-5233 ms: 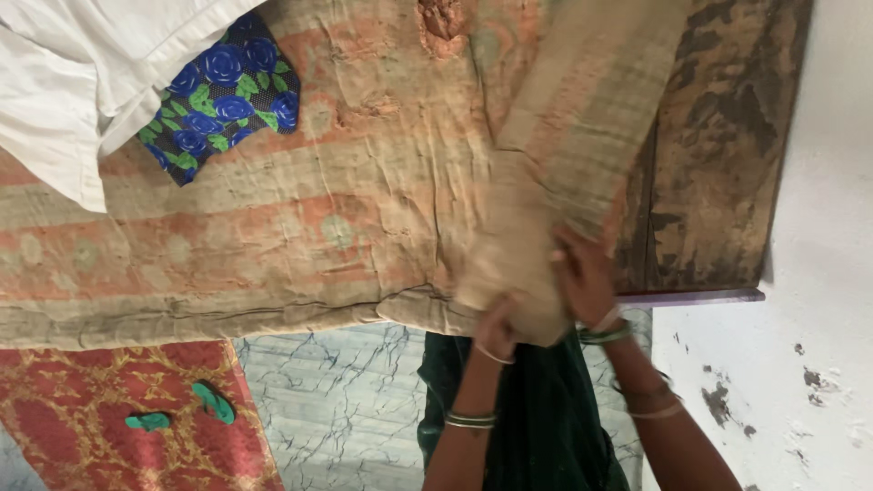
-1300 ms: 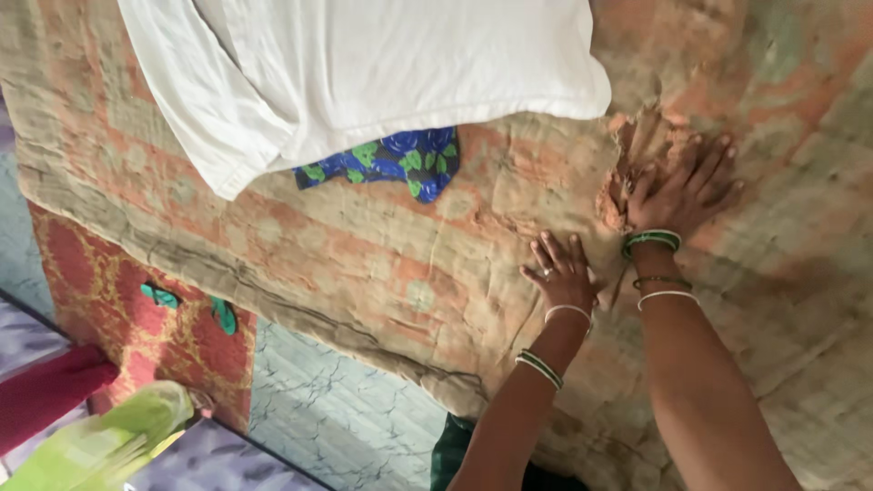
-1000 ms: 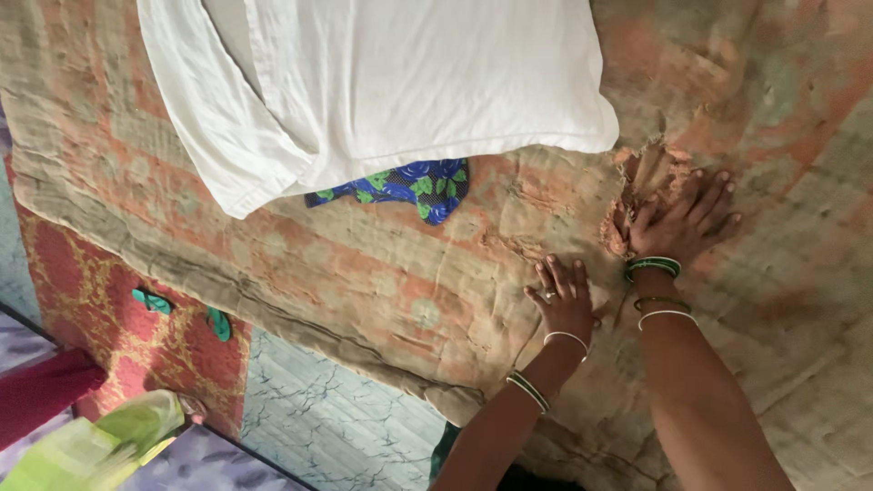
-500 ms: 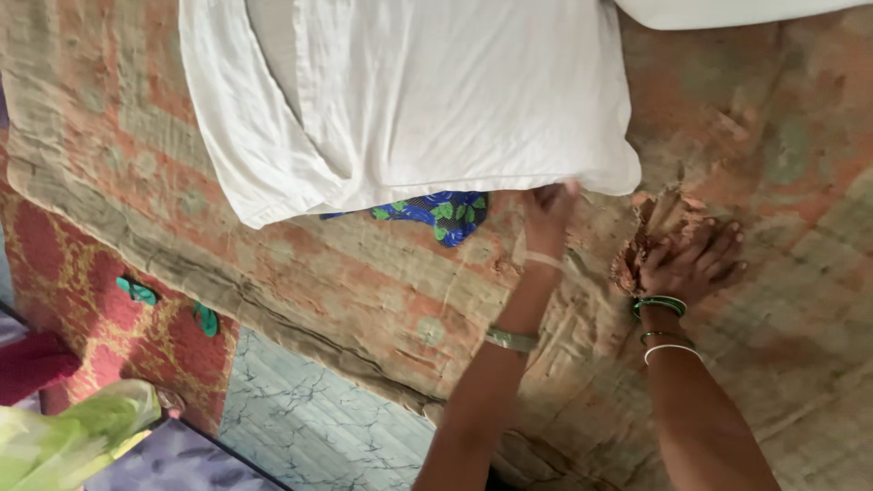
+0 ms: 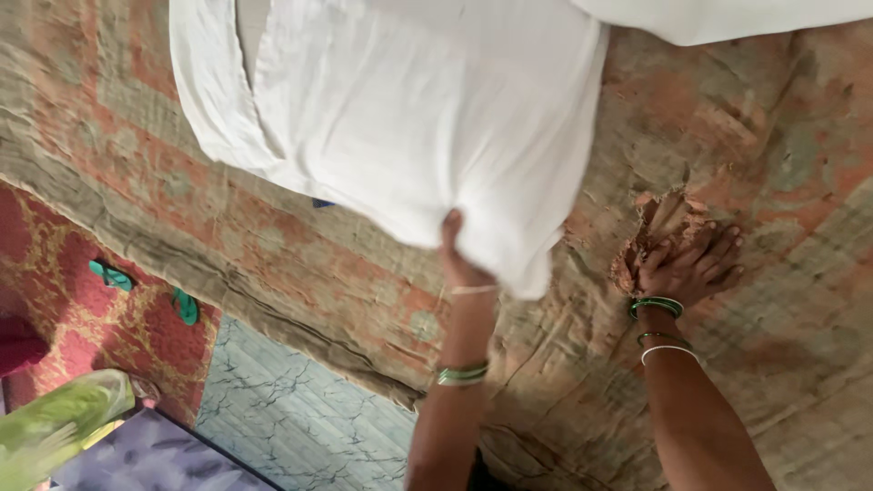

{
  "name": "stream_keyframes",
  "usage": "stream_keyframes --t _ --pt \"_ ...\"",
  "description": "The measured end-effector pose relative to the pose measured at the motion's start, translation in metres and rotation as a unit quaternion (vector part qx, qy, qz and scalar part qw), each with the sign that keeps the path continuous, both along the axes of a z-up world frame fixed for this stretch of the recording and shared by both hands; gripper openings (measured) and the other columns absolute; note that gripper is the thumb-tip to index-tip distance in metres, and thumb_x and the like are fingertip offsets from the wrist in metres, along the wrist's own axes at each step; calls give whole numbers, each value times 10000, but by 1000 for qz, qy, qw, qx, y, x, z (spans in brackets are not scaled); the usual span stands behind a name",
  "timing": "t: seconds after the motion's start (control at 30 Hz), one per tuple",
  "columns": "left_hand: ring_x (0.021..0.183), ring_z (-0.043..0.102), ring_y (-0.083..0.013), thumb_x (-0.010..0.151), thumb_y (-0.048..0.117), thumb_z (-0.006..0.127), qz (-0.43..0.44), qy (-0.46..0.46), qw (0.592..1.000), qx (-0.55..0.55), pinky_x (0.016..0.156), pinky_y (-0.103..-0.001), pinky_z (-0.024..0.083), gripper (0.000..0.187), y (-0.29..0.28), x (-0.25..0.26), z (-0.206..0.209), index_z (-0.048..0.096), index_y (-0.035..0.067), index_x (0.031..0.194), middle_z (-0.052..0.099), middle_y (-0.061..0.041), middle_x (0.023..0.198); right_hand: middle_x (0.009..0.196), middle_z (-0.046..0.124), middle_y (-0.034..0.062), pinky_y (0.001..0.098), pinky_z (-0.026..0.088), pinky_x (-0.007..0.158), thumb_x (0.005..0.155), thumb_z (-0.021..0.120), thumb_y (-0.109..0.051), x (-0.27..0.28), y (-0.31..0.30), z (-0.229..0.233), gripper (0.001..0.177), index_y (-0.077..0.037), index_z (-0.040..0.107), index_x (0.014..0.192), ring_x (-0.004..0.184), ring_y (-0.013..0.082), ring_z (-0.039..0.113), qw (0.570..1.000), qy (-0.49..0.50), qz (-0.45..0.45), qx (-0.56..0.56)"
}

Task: The person spreads a white sheet over a patterned mat on the floor, smooths it by hand, tucks the edges under the mat, and then places a blue floral pillow onto the prepared surface.

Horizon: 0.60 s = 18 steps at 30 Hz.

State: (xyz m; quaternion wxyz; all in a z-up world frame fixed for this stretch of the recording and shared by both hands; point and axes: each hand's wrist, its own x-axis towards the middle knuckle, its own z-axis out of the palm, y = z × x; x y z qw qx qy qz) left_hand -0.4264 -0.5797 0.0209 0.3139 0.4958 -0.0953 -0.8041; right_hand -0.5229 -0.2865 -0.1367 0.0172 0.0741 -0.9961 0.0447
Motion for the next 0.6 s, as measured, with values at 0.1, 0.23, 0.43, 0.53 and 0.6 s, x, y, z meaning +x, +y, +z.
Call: stream_keyframes --t 0.1,0.23,0.43,0.53,0.6 --pt "1214 569 -424 764 401 658 -17 -70 997 -8 1008 -556 497 819 -24 69 26 452 -24 1434 604 -231 1314 1714 268 230 703 164 1218 1126 314 -496 0 -2 7 687 -66 353 1661 1583 423 252 999 -36 -14 -19" --pt "1140 647 -446 655 241 671 29 -288 952 -94 1006 -562 575 859 -57 150 43 447 -82 1419 609 -294 1255 1715 270 235 701 166 1230 1137 320 -494 0 -3 9 678 -68 357 1664 1588 424 257 999 -30 -12 -25" --pt "1042 663 -409 668 246 713 26 -299 943 -146 974 -525 565 830 -60 282 48 476 -66 1400 616 -271 1210 1715 281 226 695 183 1226 1141 358 -493 1 1 3 662 -70 377 1650 1585 430 277 1000 -19 -10 -17" --pt "1126 636 -399 752 244 710 24 -379 916 -132 1017 -524 531 786 -39 341 44 454 -59 1430 595 -268 1276 1718 275 231 693 188 1222 1143 359 -486 2 1 3 672 -58 370 1661 1583 429 275 1000 -21 -10 -12" --pt "1183 618 -392 807 243 707 5 -456 882 -119 1046 -523 508 757 -19 373 30 440 -54 1450 581 -265 1320 1724 272 229 691 186 1225 1147 355 -471 2 0 5 664 -52 366 1662 1586 432 270 1000 -21 -7 -13"
